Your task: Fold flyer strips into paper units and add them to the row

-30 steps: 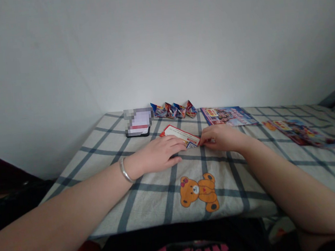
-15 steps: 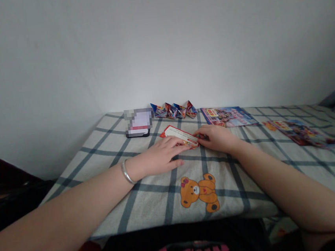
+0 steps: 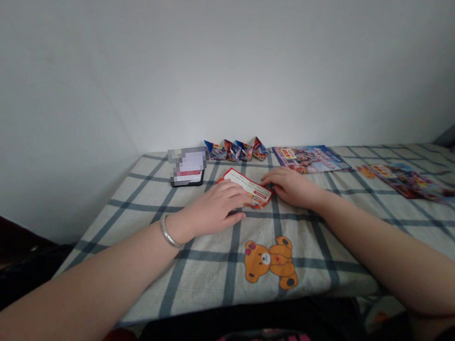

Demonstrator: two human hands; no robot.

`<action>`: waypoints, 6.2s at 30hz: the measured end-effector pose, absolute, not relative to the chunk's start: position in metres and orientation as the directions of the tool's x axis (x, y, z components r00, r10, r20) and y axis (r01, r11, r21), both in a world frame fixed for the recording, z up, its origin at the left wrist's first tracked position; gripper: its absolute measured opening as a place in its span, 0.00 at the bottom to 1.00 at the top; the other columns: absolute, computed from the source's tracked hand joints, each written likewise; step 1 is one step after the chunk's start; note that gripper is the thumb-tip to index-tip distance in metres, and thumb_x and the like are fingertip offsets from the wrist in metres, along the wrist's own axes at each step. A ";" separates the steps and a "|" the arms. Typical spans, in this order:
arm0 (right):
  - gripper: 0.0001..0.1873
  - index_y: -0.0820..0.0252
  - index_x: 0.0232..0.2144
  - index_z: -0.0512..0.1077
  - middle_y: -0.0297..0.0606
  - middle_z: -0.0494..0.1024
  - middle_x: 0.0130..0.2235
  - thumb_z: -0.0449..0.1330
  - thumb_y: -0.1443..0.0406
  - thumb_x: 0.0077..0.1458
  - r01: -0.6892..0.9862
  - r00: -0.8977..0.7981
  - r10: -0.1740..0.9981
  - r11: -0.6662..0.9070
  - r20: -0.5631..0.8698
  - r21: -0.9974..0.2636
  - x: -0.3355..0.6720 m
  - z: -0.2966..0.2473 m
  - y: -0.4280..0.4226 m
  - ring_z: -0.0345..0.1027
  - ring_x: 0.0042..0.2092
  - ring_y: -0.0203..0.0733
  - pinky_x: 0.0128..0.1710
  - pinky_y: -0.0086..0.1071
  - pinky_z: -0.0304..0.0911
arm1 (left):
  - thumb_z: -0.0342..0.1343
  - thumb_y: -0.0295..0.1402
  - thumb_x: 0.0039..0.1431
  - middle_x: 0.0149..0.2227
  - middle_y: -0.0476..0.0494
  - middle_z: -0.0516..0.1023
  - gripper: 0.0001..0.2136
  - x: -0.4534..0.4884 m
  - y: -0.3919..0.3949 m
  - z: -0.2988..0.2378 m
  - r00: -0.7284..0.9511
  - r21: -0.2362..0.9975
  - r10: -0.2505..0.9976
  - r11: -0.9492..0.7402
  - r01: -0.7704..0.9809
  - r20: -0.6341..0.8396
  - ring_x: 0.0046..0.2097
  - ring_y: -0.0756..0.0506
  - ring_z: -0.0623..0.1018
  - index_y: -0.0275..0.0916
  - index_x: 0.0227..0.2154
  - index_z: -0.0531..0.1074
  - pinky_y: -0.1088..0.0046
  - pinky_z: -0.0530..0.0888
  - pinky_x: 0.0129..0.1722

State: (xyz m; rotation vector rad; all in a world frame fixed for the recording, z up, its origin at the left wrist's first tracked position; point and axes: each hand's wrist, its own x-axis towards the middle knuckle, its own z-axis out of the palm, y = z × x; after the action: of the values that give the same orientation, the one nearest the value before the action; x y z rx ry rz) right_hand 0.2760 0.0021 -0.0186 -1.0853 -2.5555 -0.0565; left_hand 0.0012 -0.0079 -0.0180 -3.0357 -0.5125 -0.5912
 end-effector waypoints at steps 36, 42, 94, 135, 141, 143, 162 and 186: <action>0.08 0.59 0.35 0.76 0.41 0.80 0.37 0.57 0.66 0.61 0.512 -0.778 0.442 0.858 0.447 0.043 0.253 -0.002 -0.019 0.71 0.41 0.43 0.44 0.37 0.66 | 0.56 0.48 0.61 0.48 0.39 0.74 0.20 0.006 -0.019 -0.011 0.825 -0.114 0.451 -0.851 0.512 0.339 0.50 0.37 0.70 0.40 0.48 0.75 0.56 0.68 0.50; 0.08 0.59 0.36 0.76 0.41 0.80 0.36 0.56 0.64 0.62 0.512 -0.782 0.422 0.855 0.459 0.086 0.244 -0.005 -0.023 0.70 0.40 0.43 0.43 0.36 0.64 | 0.54 0.42 0.63 0.41 0.42 0.76 0.13 0.011 -0.018 -0.012 0.816 -0.149 0.451 -0.836 0.528 0.363 0.45 0.40 0.72 0.38 0.39 0.76 0.60 0.69 0.46; 0.08 0.58 0.37 0.74 0.37 0.79 0.35 0.60 0.60 0.58 0.781 -0.572 0.749 0.622 0.334 -0.056 0.244 -0.007 -0.026 0.71 0.37 0.41 0.36 0.32 0.59 | 0.55 0.36 0.64 0.34 0.44 0.77 0.09 0.009 -0.003 -0.016 0.744 -0.080 0.526 -0.793 0.605 0.412 0.39 0.44 0.75 0.36 0.35 0.74 0.66 0.70 0.40; 0.06 0.57 0.34 0.74 0.36 0.79 0.32 0.64 0.61 0.54 0.883 -0.374 0.865 0.443 0.335 -0.157 0.239 -0.018 -0.006 0.70 0.35 0.43 0.41 0.36 0.58 | 0.58 0.32 0.61 0.46 0.41 0.74 0.16 0.011 0.004 -0.020 0.648 0.058 0.576 -0.768 0.638 0.499 0.49 0.42 0.73 0.38 0.51 0.66 0.63 0.70 0.49; 0.09 0.56 0.37 0.74 0.36 0.80 0.34 0.64 0.60 0.54 0.876 -0.366 0.856 0.449 0.365 -0.174 0.240 -0.021 -0.004 0.71 0.37 0.45 0.43 0.38 0.57 | 0.56 0.29 0.61 0.50 0.42 0.72 0.14 0.008 0.011 -0.025 0.696 -0.005 0.484 -0.819 0.573 0.530 0.53 0.41 0.69 0.41 0.50 0.69 0.59 0.67 0.55; 0.08 0.56 0.36 0.75 0.36 0.80 0.34 0.64 0.60 0.54 0.877 -0.367 0.853 0.450 0.372 -0.167 0.240 -0.021 -0.005 0.71 0.37 0.45 0.44 0.39 0.57 | 0.55 0.29 0.62 0.48 0.43 0.73 0.11 0.008 0.013 -0.025 0.724 -0.026 0.456 -0.837 0.546 0.517 0.52 0.41 0.69 0.42 0.47 0.71 0.60 0.67 0.54; 0.08 0.59 0.40 0.74 0.40 0.79 0.40 0.62 0.65 0.56 0.835 -0.424 0.819 0.519 0.387 -0.183 0.246 -0.021 -0.002 0.72 0.43 0.47 0.46 0.39 0.61 | 0.50 0.28 0.65 0.51 0.45 0.75 0.16 0.006 0.009 -0.019 0.879 -0.104 0.363 -0.906 0.410 0.310 0.52 0.43 0.71 0.46 0.54 0.71 0.61 0.67 0.55; 0.18 0.58 0.48 0.73 0.43 0.78 0.48 0.63 0.68 0.54 0.704 -0.563 0.738 0.664 0.372 -0.251 0.274 -0.015 0.001 0.71 0.49 0.47 0.52 0.43 0.64 | 0.54 0.34 0.64 0.55 0.36 0.67 0.19 -0.003 -0.002 -0.021 0.863 0.108 0.404 -0.914 0.390 0.304 0.58 0.39 0.68 0.39 0.57 0.64 0.57 0.66 0.59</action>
State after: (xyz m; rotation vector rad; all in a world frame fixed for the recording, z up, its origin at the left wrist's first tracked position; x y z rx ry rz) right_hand 0.2736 0.0012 -0.0148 -1.1249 -2.4328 0.1021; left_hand -0.0033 -0.0025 -0.0208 -3.0736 -0.6552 -0.5158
